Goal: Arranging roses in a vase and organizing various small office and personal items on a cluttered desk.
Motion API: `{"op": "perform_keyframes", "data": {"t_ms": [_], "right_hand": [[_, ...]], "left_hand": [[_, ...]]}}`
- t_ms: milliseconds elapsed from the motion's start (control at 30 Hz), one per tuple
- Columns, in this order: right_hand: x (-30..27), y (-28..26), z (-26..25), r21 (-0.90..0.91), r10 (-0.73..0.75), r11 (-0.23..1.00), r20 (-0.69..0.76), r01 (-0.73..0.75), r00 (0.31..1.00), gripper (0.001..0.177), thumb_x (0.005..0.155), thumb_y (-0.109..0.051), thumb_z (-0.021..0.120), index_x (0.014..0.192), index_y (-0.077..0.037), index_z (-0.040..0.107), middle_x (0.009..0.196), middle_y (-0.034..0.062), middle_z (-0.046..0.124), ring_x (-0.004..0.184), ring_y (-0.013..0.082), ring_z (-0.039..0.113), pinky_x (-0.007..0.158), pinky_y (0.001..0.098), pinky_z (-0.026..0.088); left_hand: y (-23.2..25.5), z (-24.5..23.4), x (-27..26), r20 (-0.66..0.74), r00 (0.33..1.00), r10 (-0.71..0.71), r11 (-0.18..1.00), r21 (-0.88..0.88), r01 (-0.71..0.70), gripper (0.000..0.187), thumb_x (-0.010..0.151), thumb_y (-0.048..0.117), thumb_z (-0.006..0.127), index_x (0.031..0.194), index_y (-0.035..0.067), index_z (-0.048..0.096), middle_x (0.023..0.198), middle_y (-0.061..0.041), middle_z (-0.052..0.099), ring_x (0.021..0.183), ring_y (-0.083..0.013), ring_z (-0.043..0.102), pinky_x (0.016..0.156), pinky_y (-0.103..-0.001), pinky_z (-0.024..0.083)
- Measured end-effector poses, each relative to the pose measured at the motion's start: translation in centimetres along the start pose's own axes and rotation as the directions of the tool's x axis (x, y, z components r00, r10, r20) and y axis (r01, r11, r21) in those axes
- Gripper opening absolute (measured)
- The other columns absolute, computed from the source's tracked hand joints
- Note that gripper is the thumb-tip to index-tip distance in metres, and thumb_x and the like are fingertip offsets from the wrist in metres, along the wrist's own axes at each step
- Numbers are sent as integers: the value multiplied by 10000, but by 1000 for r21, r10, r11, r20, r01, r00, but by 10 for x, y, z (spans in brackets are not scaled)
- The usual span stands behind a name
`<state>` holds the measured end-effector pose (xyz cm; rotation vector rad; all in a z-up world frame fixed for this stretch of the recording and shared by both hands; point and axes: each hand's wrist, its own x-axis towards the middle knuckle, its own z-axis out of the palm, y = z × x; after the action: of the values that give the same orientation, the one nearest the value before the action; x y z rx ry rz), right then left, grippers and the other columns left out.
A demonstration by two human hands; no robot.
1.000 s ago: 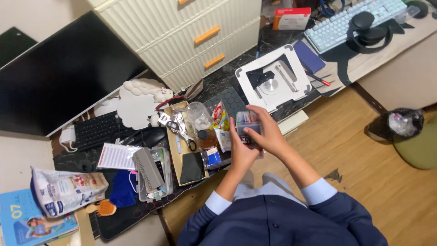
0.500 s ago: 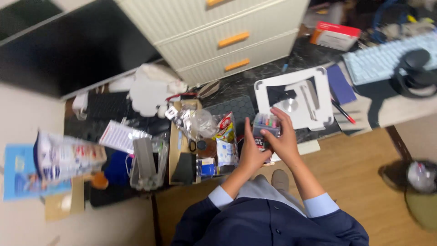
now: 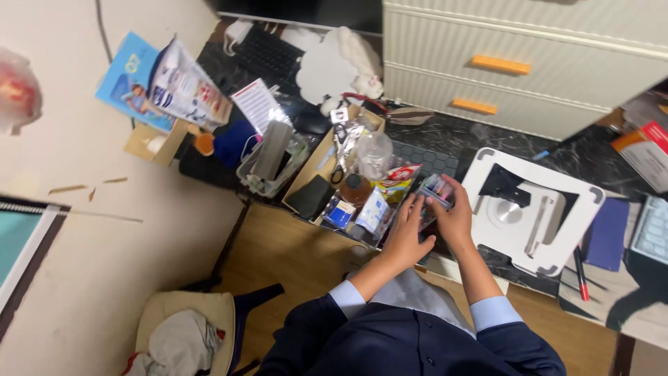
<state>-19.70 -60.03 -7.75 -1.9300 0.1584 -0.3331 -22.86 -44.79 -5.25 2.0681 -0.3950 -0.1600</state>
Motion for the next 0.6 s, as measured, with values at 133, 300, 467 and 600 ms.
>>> {"op": "perform_keyframes", "data": {"t_ms": [133, 300, 467, 600], "right_hand": [[25, 19, 14, -8, -32, 999, 31, 32, 999, 590, 866, -76, 773, 1417, -75, 563, 1323, 140, 649, 1114, 235, 634, 957, 349, 507], [47, 60, 25, -113, 5, 994, -15, -7, 1000, 586, 899, -104, 762, 1441, -74, 541, 1294, 198, 640, 1126, 305, 644, 950, 384, 512], [59, 74, 35, -232, -111, 969, -76, 91, 991, 649, 896, -98, 776, 1488, -60, 513, 1405, 239, 579, 1258, 380, 586, 1056, 432, 472], [56, 55, 28, -354, -239, 918, -128, 181, 963, 761, 852, -85, 806, 1519, -15, 445, 1506, 295, 452, 1398, 452, 441, 1154, 480, 387]], "left_hand": [[-16, 0, -2, -14, 999, 39, 997, 69, -38, 956, 806, 194, 791, 1597, 3, 289, 1642, -284, 238, 1514, -473, 283, 1208, -475, 315], [-13, -20, 2, 45, 987, 153, 987, 33, -155, 863, 832, 226, 779, 1566, 20, 374, 1613, -280, 339, 1515, -447, 339, 1226, -475, 326], [-2, -55, 18, 90, 965, 247, 963, -131, -235, 781, 886, 229, 749, 1564, 54, 402, 1609, -240, 388, 1506, -415, 395, 1220, -448, 368], [-2, -82, 36, 114, 958, 264, 903, -378, -204, 694, 925, 148, 716, 1545, 76, 413, 1563, -184, 487, 1377, -327, 585, 1142, -405, 468]]}}
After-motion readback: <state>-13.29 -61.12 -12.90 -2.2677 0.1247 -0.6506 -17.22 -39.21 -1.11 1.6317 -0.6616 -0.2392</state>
